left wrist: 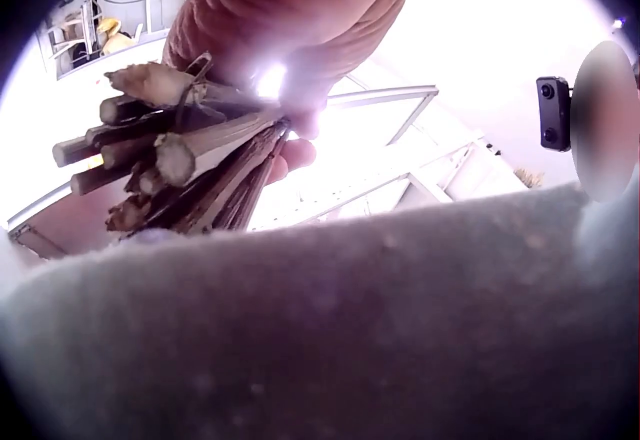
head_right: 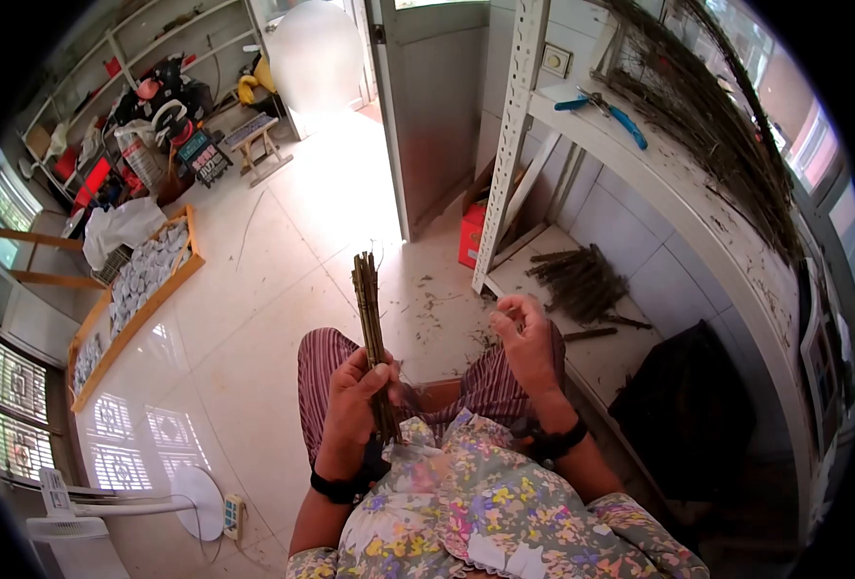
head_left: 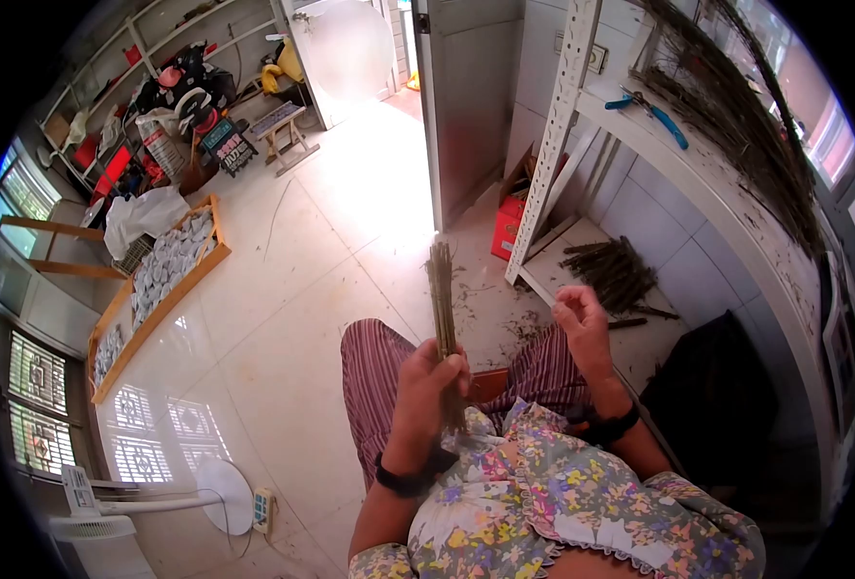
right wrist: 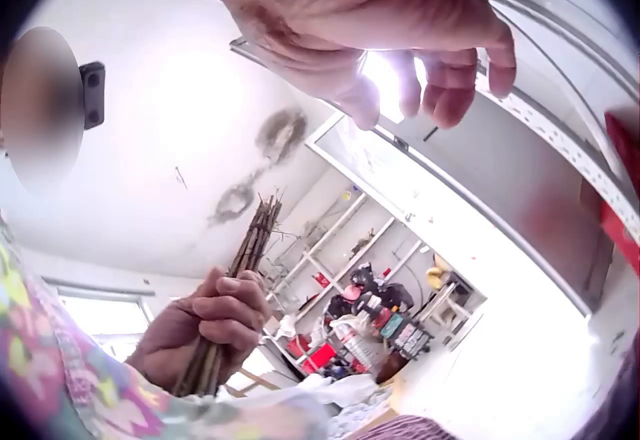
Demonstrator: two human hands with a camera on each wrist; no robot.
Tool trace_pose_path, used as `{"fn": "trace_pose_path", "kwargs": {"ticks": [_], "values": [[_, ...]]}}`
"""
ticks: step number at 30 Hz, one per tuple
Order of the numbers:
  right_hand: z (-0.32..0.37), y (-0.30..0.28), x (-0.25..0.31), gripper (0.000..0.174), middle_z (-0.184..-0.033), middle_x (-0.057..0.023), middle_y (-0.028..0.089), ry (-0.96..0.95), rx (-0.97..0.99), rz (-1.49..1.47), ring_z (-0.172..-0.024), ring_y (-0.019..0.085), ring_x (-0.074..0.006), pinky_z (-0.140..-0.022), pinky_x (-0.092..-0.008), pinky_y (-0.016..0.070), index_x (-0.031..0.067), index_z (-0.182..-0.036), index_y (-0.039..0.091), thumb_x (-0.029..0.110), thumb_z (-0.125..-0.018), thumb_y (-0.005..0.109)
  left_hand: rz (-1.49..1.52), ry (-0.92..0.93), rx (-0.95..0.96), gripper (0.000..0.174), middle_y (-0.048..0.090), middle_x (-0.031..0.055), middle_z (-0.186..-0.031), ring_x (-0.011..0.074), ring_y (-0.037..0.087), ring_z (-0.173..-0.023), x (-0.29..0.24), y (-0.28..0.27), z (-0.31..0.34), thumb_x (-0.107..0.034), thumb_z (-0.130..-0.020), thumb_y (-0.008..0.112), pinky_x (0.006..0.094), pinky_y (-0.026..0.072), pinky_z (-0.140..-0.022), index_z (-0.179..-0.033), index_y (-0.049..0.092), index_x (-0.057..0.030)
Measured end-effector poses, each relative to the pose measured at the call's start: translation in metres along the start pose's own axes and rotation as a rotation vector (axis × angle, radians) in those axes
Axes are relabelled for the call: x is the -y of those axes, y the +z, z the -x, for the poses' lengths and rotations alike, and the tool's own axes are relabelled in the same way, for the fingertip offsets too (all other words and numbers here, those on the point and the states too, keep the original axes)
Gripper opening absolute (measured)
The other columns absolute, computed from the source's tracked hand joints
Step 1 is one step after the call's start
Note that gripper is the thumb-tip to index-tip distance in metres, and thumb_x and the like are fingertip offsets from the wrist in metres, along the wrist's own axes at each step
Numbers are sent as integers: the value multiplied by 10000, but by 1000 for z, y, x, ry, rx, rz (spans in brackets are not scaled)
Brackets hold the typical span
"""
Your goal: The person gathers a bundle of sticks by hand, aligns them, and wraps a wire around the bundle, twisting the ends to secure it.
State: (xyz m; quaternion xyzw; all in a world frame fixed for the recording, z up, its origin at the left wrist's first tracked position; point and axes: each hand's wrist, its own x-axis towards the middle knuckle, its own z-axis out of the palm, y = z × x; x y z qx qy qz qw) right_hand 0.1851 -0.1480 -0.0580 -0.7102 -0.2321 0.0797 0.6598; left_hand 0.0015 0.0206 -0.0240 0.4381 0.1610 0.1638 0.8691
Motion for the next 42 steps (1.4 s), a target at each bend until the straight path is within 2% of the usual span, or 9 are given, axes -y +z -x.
{"fn": "trace_pose_path", "kwargs": {"ticks": [2,8,11,21,24,27,28,30,42], "values": [[0,-3,29,188,-889,-31,580,-147,-74,266,-807,545,-114,-726,-239,444,20,-1019,569,106,-855,601,-13,1,16,165,580,48,-781,120,551,-598,0,1,-1,-108,-878,590,229,450,-575,-995,538,-4],[19,38,44,263,-894,-36,584,-214,437,86,-813,550,-115,-720,-253,453,15,-1082,569,118,-846,619,-124,-30,37,155,578,44,-780,112,543,-604,1,9,-3,-100,-882,581,224,443,-587,-996,539,-5],[36,48,32,202,-825,-29,595,295,793,-198,-727,528,-78,-641,-234,444,4,-1032,595,116,-865,609,-89,2,1,143,570,36,-760,108,536,-592,1,8,-2,-91,-882,570,223,436,-573,-993,540,-5],[33,49,71,134,-806,-94,587,-617,403,14,-755,569,-185,-737,-323,452,-4,-820,567,39,-924,493,-559,34,-94,221,604,88,-774,124,579,-665,18,0,-10,-92,-842,569,250,464,-583,-1023,534,30],[37,53,58,199,-724,-81,523,-213,609,-534,-678,520,-183,-734,-339,440,2,-790,522,108,-953,481,-747,224,-113,282,620,157,-827,178,594,-700,35,0,-13,-96,-813,607,310,478,-606,-1051,526,31],[31,51,45,294,-646,-26,459,183,519,-877,-617,481,-156,-673,-335,443,73,-742,440,251,-974,474,-681,122,-50,244,608,48,-821,78,557,-724,22,15,0,8,-817,569,220,459,-636,-1057,535,34],[27,49,39,306,-634,-11,434,276,503,-947,-594,455,-136,-637,-317,429,84,-736,429,273,-972,477,-720,140,-59,296,629,154,-790,172,621,-699,25,16,1,-107,-825,622,303,479,-614,-1079,530,13],[21,46,30,332,-611,20,384,465,465,-1085,-548,402,-96,-565,-281,399,105,-723,406,315,-969,482,-787,185,-34,298,630,142,-774,168,617,-679,20,25,5,-113,-825,629,305,480,-610,-1081,533,6],[23,53,34,195,-620,58,487,475,232,-741,-481,407,-20,-426,-205,294,60,-789,558,185,-843,697,-1118,440,-38,334,623,216,-859,406,616,-782,21,34,11,-140,-844,619,429,487,-621,-1141,513,-33]]}}
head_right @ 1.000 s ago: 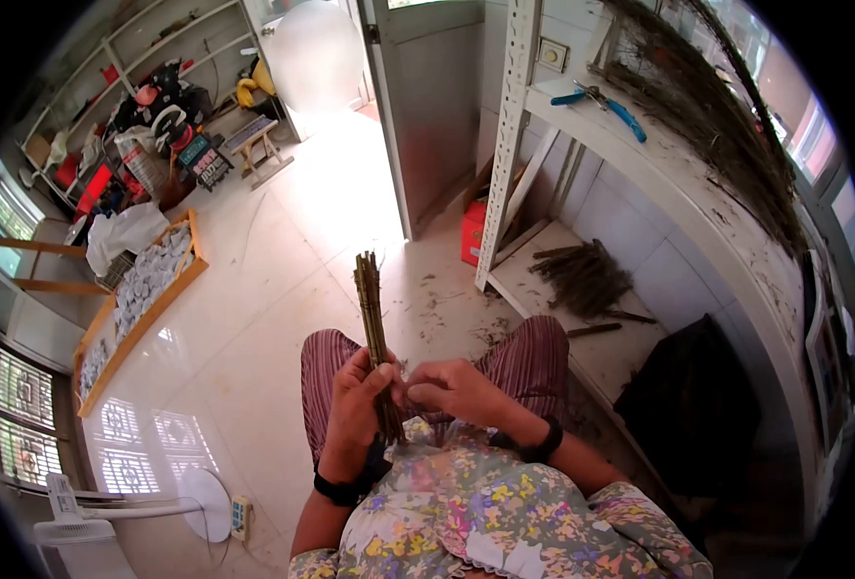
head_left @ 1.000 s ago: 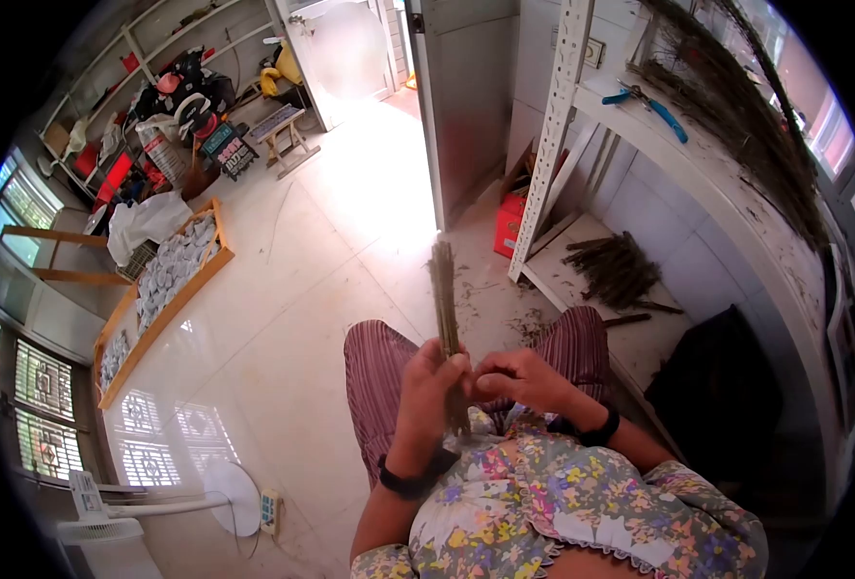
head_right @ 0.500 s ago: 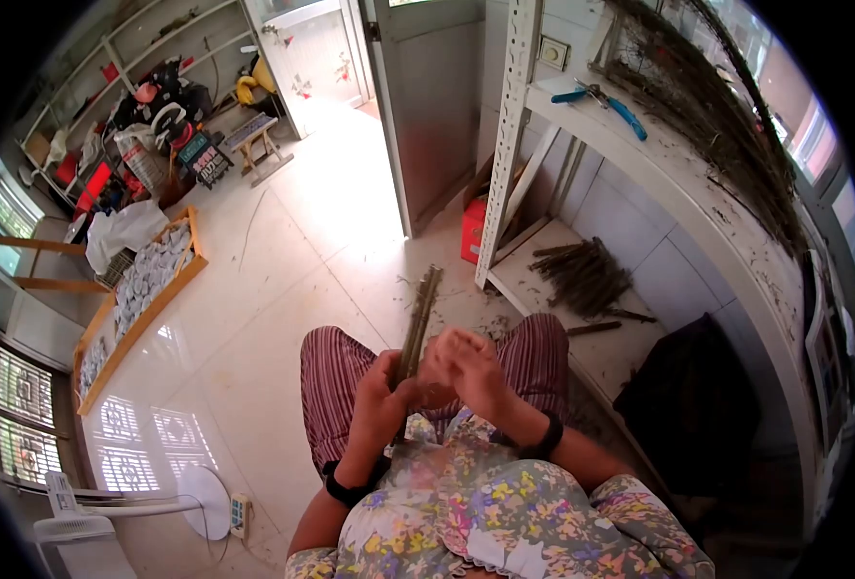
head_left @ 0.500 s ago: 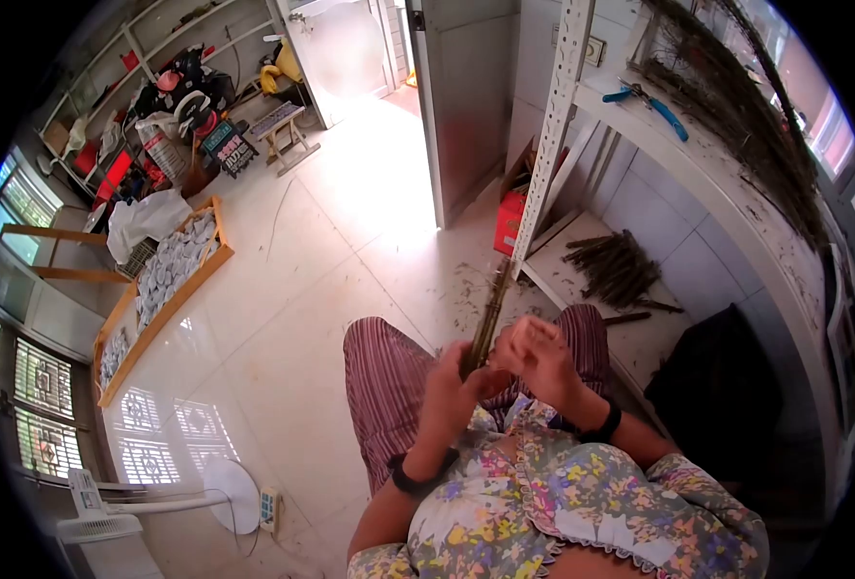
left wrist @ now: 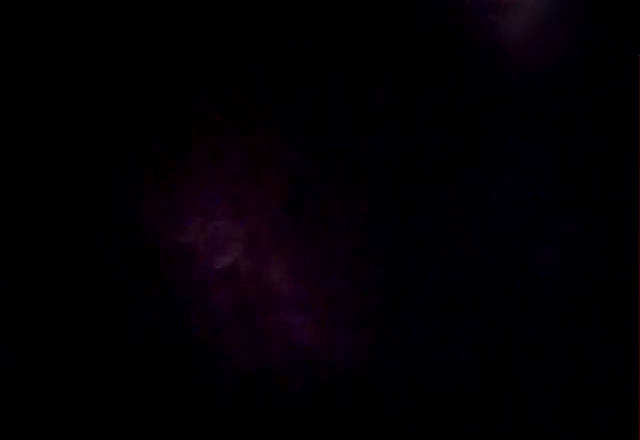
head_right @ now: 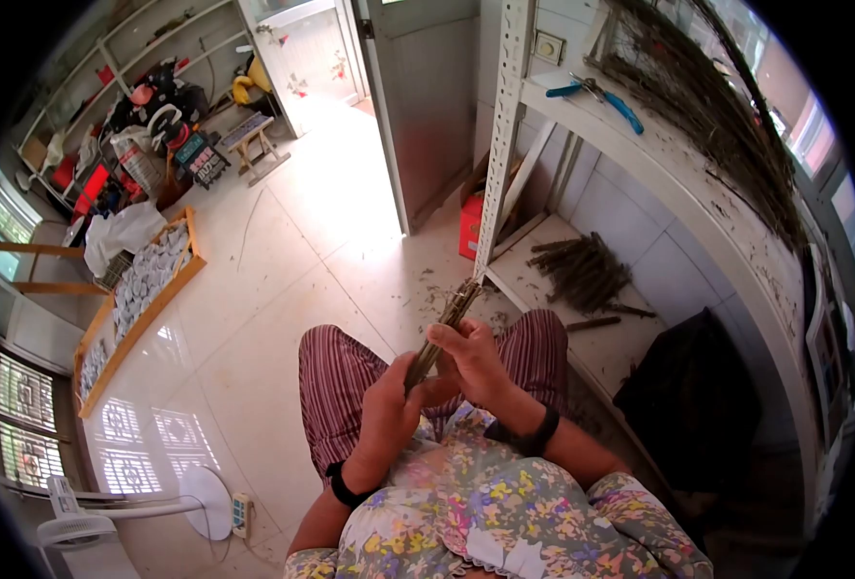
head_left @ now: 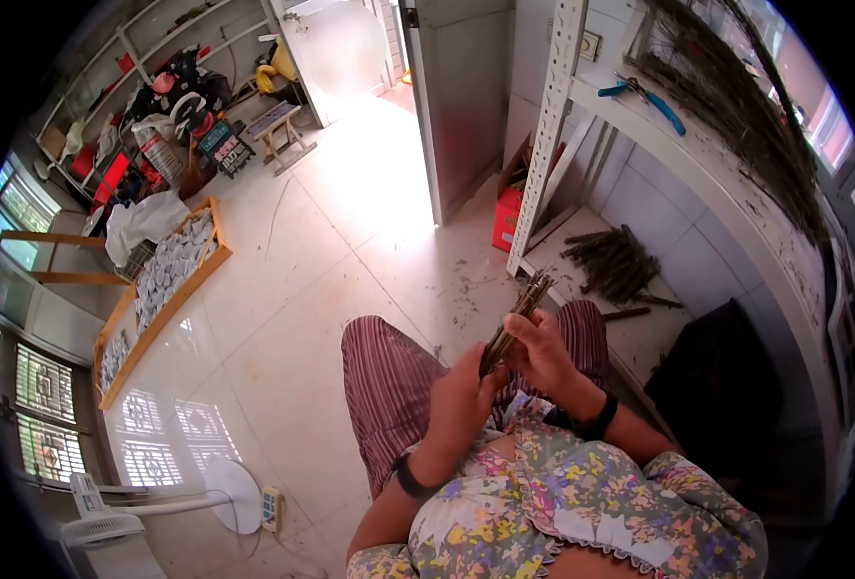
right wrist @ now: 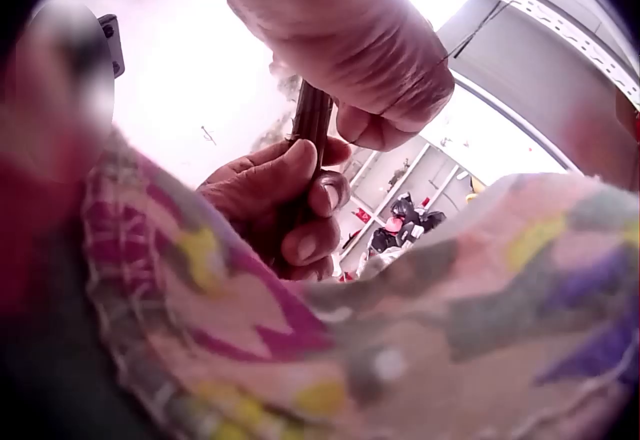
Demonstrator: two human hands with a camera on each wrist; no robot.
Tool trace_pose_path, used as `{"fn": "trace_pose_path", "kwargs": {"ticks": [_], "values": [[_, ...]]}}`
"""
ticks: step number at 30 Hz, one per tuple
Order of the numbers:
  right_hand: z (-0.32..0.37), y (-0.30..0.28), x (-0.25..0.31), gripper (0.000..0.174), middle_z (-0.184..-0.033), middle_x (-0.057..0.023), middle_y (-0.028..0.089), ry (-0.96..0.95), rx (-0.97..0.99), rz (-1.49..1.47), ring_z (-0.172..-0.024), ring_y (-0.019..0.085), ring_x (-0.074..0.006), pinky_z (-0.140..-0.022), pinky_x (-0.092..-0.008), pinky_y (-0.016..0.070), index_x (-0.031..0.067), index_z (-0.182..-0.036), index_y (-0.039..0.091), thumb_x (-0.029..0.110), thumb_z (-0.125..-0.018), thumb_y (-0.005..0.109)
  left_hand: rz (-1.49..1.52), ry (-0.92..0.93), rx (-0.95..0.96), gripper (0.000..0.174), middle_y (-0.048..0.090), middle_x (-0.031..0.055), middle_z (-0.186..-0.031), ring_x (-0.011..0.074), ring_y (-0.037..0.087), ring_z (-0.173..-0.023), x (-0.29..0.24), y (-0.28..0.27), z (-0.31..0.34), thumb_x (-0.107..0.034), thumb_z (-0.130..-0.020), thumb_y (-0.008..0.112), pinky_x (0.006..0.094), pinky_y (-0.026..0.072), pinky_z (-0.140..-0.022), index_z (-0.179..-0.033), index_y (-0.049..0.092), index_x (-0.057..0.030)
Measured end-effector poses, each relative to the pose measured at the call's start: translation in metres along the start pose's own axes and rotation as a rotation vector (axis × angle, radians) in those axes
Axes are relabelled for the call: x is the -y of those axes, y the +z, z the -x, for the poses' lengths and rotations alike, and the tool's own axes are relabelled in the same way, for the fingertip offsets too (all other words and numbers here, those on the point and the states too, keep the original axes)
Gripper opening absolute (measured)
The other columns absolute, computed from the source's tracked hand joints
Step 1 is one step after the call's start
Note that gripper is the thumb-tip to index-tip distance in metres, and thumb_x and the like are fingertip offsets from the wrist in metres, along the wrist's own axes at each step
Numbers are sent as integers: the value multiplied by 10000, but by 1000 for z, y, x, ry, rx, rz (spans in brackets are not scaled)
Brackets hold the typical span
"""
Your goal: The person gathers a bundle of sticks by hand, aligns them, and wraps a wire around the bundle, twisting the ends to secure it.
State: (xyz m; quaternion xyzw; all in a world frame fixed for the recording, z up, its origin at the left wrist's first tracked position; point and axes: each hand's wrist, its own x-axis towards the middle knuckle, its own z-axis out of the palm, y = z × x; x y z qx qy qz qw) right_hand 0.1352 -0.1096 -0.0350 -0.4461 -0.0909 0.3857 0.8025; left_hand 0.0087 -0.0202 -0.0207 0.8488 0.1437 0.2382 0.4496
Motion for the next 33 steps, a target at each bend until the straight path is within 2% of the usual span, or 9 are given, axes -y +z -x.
{"fn": "trace_pose_path", "kwargs": {"ticks": [3,7,10,13,16,25,28,31,33], "values": [[-1,13,0,153,-623,54,514,-104,-113,127,-476,411,-22,-416,-208,297,40,-794,603,165,-830,682,-57,19,4,344,622,219,-882,403,616,-792,2,3,1,-131,-844,611,438,488,-631,-1158,507,-36],[-8,-2,-5,157,-621,44,528,-194,-93,312,-497,428,-22,-429,-198,312,38,-742,622,173,-814,660,-40,39,40,362,617,224,-863,411,604,-829,2,2,1,-123,-839,615,439,488,-642,-1169,503,-27],[-4,2,5,186,-618,40,526,-222,-116,329,-497,444,-29,-433,-194,328,40,-719,613,198,-813,643,105,-124,117,343,611,202,-793,361,630,-790,-7,-6,-4,-136,-816,647,405,491,-648,-1115,531,-14],[-3,0,23,178,-649,32,523,-201,-128,289,-538,486,-48,-469,-206,383,44,-772,591,213,-814,629,227,-153,295,314,606,114,-716,245,628,-692,1,-14,-5,-147,-784,684,342,482,-630,-1036,557,-10],[-3,1,39,176,-687,4,519,-201,-134,225,-604,532,-96,-521,-239,415,55,-831,557,213,-802,630,482,-314,558,279,587,33,-698,135,577,-638,17,-12,-4,-158,-772,707,287,461,-614,-954,561,-4],[-14,-4,43,162,-616,4,438,-281,83,131,-531,422,-108,-555,-270,404,73,-740,492,185,-797,594,932,-480,752,323,481,-38,-600,33,410,-467,9,-29,-10,-284,-769,756,190,300,-414,-799,543,-43],[-22,-15,44,132,-645,-6,475,-250,261,107,-563,468,-122,-573,-274,426,68,-780,507,169,-802,589,1052,-492,745,375,417,-48,-572,28,346,-435,13,-26,-8,-357,-797,727,186,247,-387,-830,527,-42],[-21,-6,43,120,-688,-18,515,-262,84,118,-614,516,-134,-600,-286,455,66,-835,517,165,-821,583,1170,-535,760,343,385,-45,-561,32,315,-432,17,-26,-10,-363,-876,631,189,235,-392,-860,514,-41],[-24,-12,41,169,-718,-26,538,-258,85,105,-651,542,-144,-621,-295,472,66,-871,523,207,-839,610,1143,-596,733,313,371,-43,-559,34,298,-429,12,-28,-13,-351,-921,553,190,223,-389,-866,505,-47]]}}
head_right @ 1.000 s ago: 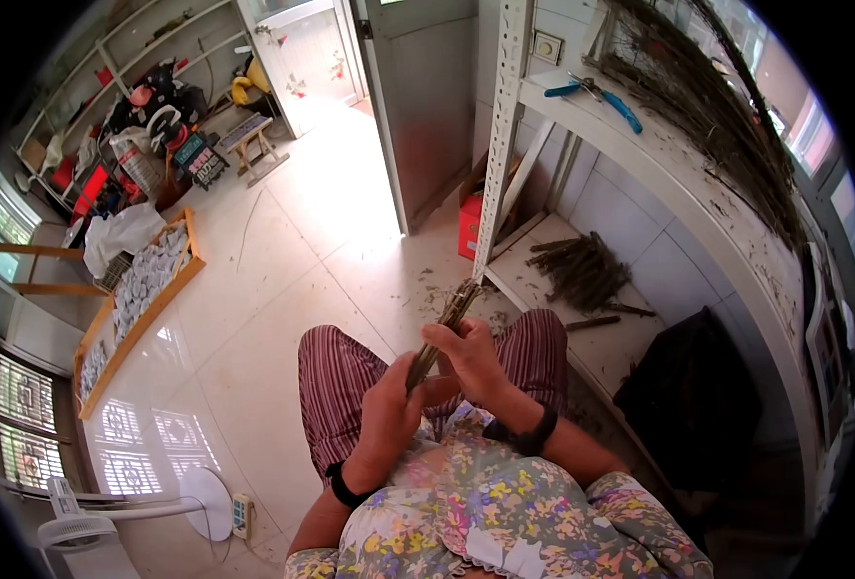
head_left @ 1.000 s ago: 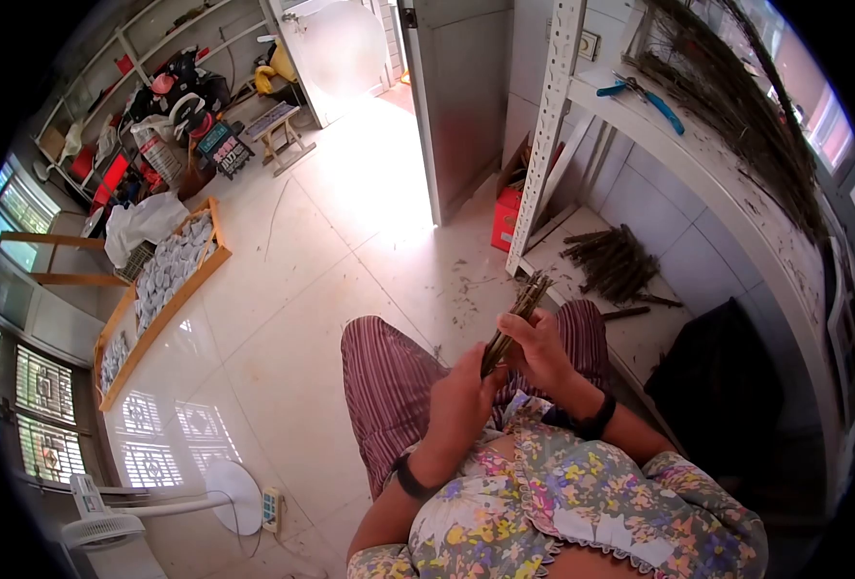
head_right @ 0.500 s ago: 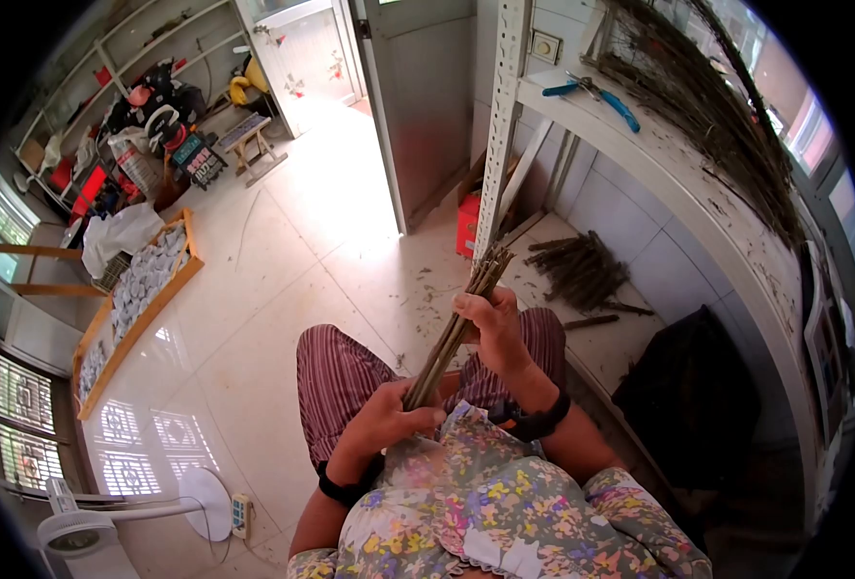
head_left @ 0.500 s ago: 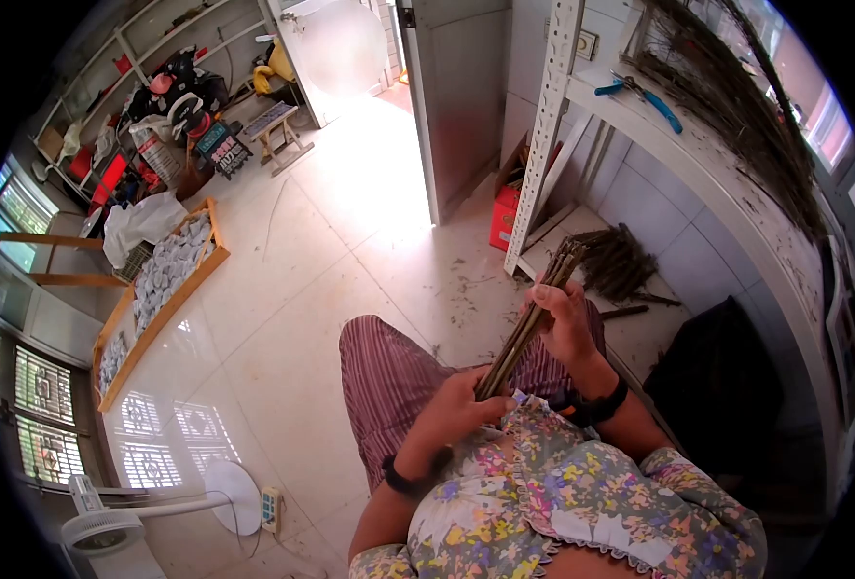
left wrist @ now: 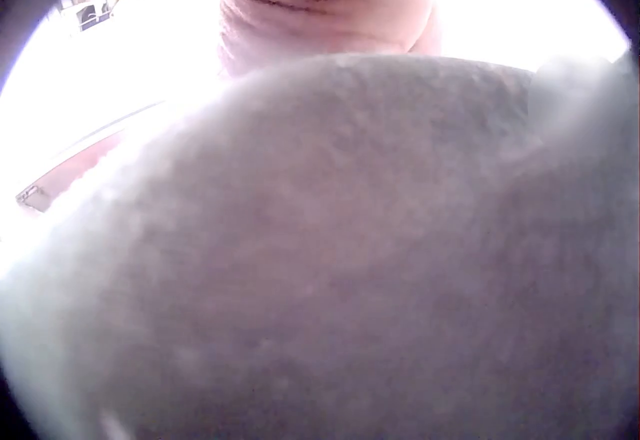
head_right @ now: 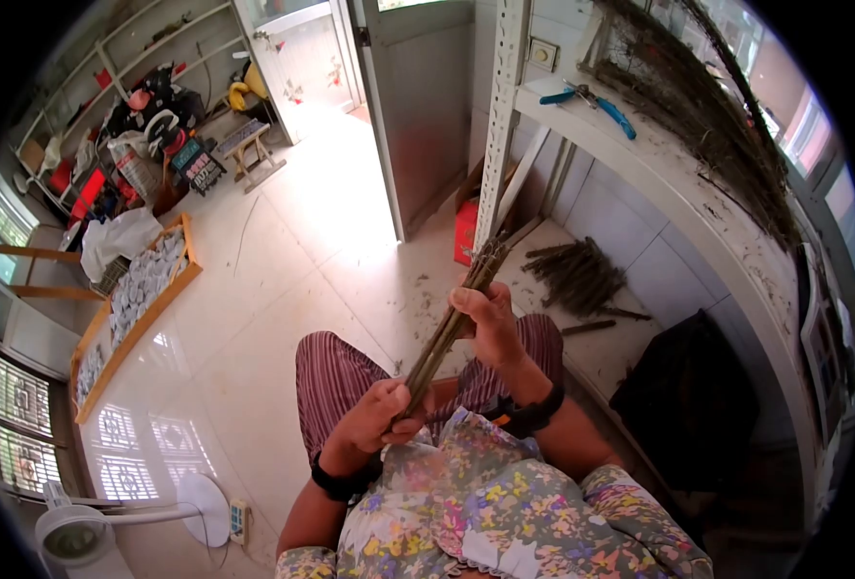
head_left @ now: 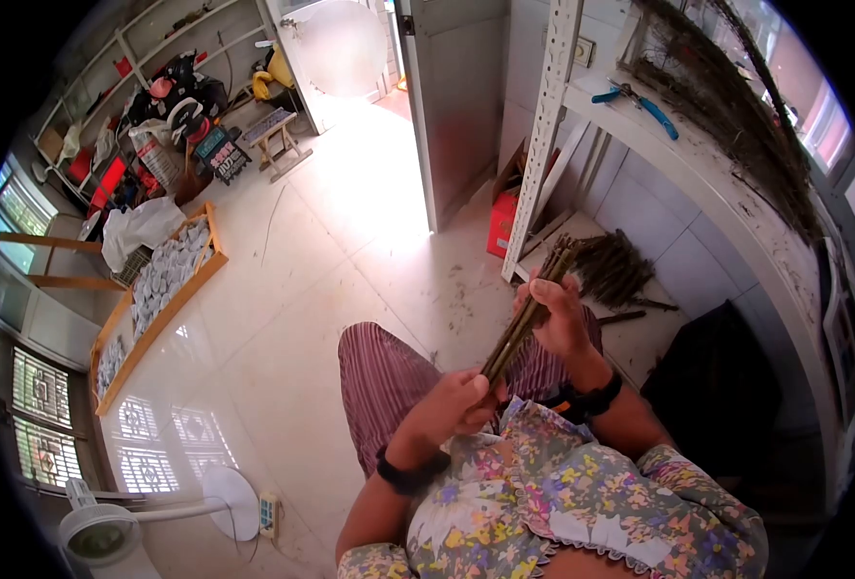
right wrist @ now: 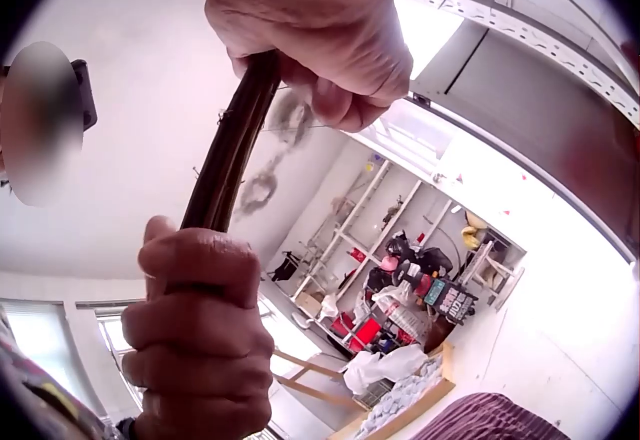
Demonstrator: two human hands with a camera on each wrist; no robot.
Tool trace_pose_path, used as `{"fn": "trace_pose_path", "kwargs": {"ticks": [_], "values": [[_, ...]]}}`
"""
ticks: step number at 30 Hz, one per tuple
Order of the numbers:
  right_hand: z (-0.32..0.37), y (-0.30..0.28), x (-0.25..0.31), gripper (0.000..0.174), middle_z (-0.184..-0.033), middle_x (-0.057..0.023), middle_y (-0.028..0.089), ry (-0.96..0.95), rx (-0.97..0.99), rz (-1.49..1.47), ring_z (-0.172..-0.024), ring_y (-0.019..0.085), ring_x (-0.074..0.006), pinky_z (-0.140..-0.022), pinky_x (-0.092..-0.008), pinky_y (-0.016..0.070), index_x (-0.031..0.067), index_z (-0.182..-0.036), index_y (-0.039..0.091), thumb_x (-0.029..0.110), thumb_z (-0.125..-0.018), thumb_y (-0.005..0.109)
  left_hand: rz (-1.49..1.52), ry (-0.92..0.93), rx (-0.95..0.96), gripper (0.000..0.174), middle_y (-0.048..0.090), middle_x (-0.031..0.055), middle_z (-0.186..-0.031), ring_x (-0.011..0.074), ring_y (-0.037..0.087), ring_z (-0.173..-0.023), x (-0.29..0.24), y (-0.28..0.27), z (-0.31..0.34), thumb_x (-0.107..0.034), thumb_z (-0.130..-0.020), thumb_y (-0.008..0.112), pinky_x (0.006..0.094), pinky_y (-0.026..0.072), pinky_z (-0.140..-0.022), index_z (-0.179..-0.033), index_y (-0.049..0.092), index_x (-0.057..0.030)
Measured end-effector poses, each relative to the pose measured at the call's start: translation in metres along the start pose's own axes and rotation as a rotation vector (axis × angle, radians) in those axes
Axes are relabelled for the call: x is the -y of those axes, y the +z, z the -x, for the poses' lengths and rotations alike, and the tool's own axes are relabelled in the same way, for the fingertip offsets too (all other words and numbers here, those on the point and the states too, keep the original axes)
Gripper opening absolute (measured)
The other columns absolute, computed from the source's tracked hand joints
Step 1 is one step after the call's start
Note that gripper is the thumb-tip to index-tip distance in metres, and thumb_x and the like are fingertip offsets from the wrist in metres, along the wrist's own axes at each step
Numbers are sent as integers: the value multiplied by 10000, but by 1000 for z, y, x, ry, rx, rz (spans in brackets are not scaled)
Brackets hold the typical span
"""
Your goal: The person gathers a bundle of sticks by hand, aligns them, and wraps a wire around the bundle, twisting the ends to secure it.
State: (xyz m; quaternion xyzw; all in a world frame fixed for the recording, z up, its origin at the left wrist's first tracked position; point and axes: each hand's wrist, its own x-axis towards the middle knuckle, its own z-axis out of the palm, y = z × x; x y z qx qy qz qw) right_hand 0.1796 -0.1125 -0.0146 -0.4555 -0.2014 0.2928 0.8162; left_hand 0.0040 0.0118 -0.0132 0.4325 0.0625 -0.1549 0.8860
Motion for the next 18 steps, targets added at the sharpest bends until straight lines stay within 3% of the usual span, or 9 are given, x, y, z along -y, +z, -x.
{"fn": "trace_pose_path", "kwargs": {"ticks": [4,7,10,13,16,17,18], "values": [[1,1,-9,244,-688,-18,508,-48,-1,-36,-623,513,-150,-599,-297,452,88,-839,506,304,-896,604,-128,28,-172,300,352,-43,-554,39,290,-426,3,9,-3,-331,-978,427,196,206,-382,-859,487,-62],[-2,5,-12,291,-656,-16,456,-14,336,-402,-585,453,-150,-571,-302,414,105,-781,462,335,-936,550,36,140,-288,302,340,-46,-552,40,296,-429,4,0,-4,-323,-979,423,202,213,-387,-834,481,-65],[8,23,-17,278,-623,-13,423,-147,279,-223,-568,403,-129,-566,-291,377,85,-783,469,267,-992,450,-5,197,-359,298,356,-45,-557,43,299,-432,4,2,-4,-300,-975,438,210,227,-401,-797,472,-64],[21,35,-23,249,-643,-47,440,-221,247,-22,-581,433,-164,-571,-320,396,58,-786,484,224,-972,480,-116,248,-502,283,376,-43,-569,40,306,-441,13,0,-11,-274,-970,457,200,239,-418,-775,475,-69],[38,44,-16,196,-684,-88,475,-481,283,664,-612,486,-238,-601,-349,424,21,-798,511,156,-939,510,-417,345,-628,288,425,-27,-573,66,391,-465,22,-10,-20,-263,-957,488,235,301,-422,-756,474,-56],[40,43,-15,144,-730,-115,518,-426,378,669,-666,534,-305,-625,-369,435,-4,-808,535,107,-899,541,-545,385,-688,269,474,36,-596,129,454,-494,24,-11,-19,-265,-935,510,278,355,-461,-781,488,-45],[41,46,-13,132,-735,-118,527,-466,421,676,-669,536,-311,-623,-372,434,-2,-812,538,103,-892,549,-674,424,-748,258,524,99,-619,192,516,-522,24,-12,-17,-266,-913,533,320,408,-499,-806,503,-33]]}}
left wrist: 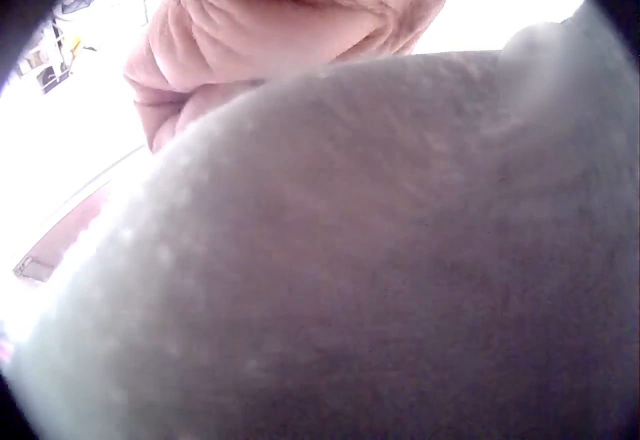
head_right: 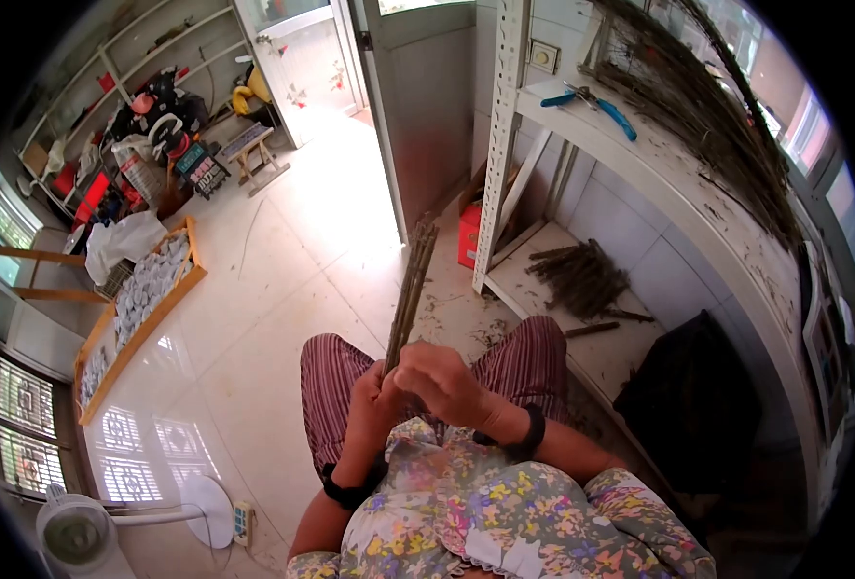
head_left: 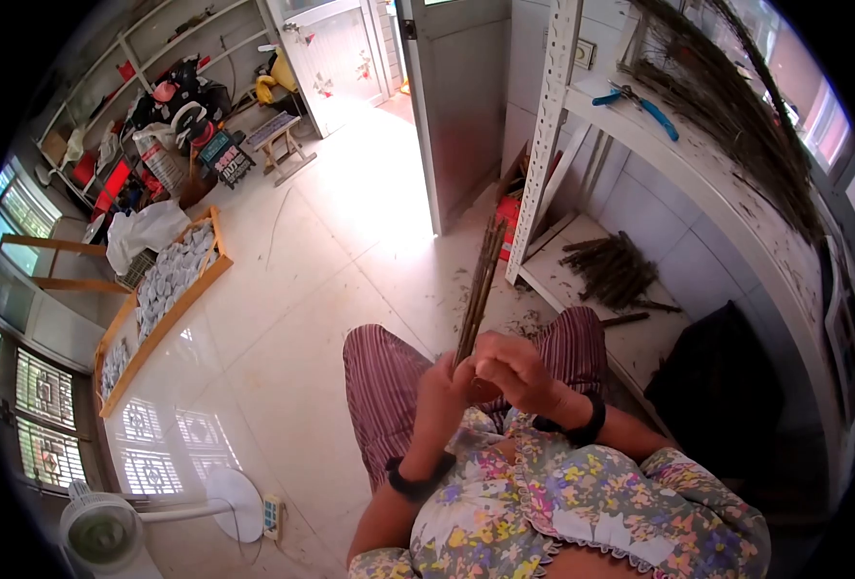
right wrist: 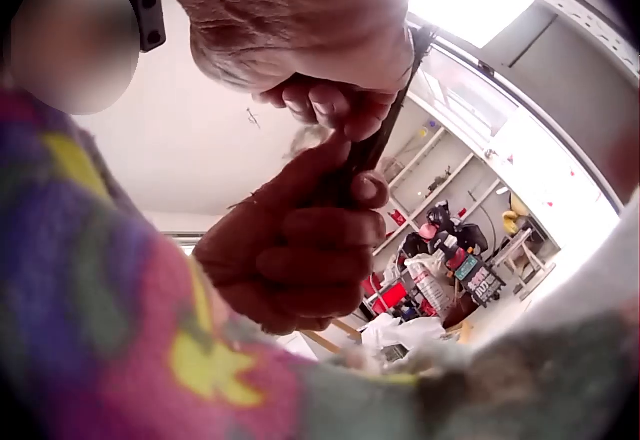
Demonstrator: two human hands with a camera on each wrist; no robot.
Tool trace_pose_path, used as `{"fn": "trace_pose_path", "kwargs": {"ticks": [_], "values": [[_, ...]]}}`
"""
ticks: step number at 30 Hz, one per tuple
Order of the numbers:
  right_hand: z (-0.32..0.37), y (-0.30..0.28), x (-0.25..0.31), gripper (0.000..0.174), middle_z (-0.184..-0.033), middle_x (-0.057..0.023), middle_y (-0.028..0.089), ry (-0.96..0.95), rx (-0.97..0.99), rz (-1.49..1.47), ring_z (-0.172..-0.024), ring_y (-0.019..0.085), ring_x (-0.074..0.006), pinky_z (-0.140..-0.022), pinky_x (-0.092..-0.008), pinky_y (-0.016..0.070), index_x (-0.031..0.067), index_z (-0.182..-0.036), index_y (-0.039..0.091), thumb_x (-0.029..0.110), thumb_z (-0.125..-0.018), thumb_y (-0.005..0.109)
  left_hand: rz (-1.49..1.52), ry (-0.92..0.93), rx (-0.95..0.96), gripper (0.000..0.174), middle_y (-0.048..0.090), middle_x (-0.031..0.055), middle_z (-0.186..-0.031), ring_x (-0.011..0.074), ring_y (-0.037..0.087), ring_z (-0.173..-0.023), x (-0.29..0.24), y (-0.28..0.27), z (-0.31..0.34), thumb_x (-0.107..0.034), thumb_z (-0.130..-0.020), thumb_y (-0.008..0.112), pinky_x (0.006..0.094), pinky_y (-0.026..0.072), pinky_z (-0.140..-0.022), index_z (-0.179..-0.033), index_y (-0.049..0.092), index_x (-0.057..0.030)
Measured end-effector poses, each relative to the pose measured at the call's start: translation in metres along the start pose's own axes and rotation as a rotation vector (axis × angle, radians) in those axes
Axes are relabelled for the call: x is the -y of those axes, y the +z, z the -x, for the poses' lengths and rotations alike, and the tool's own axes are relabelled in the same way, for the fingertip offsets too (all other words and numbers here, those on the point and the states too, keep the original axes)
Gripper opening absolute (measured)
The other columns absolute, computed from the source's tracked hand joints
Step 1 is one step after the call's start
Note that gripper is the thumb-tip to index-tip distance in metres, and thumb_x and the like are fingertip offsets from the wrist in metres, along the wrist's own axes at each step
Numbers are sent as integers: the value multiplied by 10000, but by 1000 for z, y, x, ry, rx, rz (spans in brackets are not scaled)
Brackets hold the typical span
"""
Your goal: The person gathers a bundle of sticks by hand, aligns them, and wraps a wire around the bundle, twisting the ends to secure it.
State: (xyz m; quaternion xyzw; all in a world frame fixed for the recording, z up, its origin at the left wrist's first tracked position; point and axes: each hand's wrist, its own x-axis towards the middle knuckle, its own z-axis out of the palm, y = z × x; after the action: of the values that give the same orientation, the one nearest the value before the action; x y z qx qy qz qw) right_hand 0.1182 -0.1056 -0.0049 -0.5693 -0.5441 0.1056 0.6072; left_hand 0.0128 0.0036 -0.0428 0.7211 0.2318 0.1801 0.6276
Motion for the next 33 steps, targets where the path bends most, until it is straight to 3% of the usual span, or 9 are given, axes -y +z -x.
{"fn": "trace_pose_path", "kwargs": {"ticks": [1,4,7,13,22,28,30,32,33], "values": [[-2,3,4,121,-741,-120,537,-50,29,9,-671,538,-318,-621,-375,434,1,-816,541,99,-885,556,-118,67,-53,256,573,162,-642,256,578,-550,0,-2,1,-268,-891,555,363,462,-538,-831,517,-22],[-2,12,4,142,-695,-123,512,-181,92,46,-646,525,-331,-588,-401,414,21,-774,524,106,-850,609,-566,63,-142,203,604,181,-684,342,613,-622,-1,-7,3,-257,-865,574,412,463,-554,-856,520,-61],[0,18,6,227,-647,-113,466,-234,126,84,-615,494,-342,-557,-414,389,45,-710,471,131,-835,640,-782,187,-109,166,563,172,-623,349,584,-600,1,-9,8,-197,-839,580,398,409,-474,-804,483,-67],[-1,18,11,228,-629,-116,462,-211,147,78,-600,499,-331,-542,-401,389,43,-718,469,136,-841,636,-852,362,-197,151,513,113,-586,323,571,-555,-8,-12,13,-192,-823,558,391,403,-453,-761,463,-93],[-1,19,22,194,-672,-139,508,-140,204,23,-628,530,-339,-553,-391,414,28,-762,499,144,-863,618,-1034,464,-81,117,541,64,-606,263,593,-519,3,-12,15,-201,-783,572,365,431,-427,-762,483,-128],[-8,2,16,108,-709,-110,544,-23,60,-38,-650,561,-276,-587,-344,449,17,-806,567,102,-872,582,-993,484,-112,141,540,18,-573,223,582,-487,1,-20,14,-273,-796,580,351,434,-418,-747,527,-152],[-16,-20,15,148,-714,-73,549,-47,-24,204,-627,556,-197,-589,-299,451,-1,-783,569,110,-882,574,-929,399,-59,291,519,84,-539,278,564,-503,-19,-27,19,-333,-855,567,370,411,-439,-684,560,-98],[-14,-48,24,181,-772,-54,588,453,-16,-1,-638,534,-88,-559,-242,422,-16,-780,566,106,-912,546,-877,360,22,394,509,121,-518,306,551,-502,-25,-35,19,-375,-891,552,378,398,-449,-653,590,-64],[-14,-62,24,190,-742,-40,583,464,43,67,-627,523,-75,-551,-235,413,-13,-767,567,112,-909,552,-856,362,77,416,511,126,-515,306,546,-493,-24,-40,19,-387,-897,544,376,396,-448,-652,602,-56]]}}
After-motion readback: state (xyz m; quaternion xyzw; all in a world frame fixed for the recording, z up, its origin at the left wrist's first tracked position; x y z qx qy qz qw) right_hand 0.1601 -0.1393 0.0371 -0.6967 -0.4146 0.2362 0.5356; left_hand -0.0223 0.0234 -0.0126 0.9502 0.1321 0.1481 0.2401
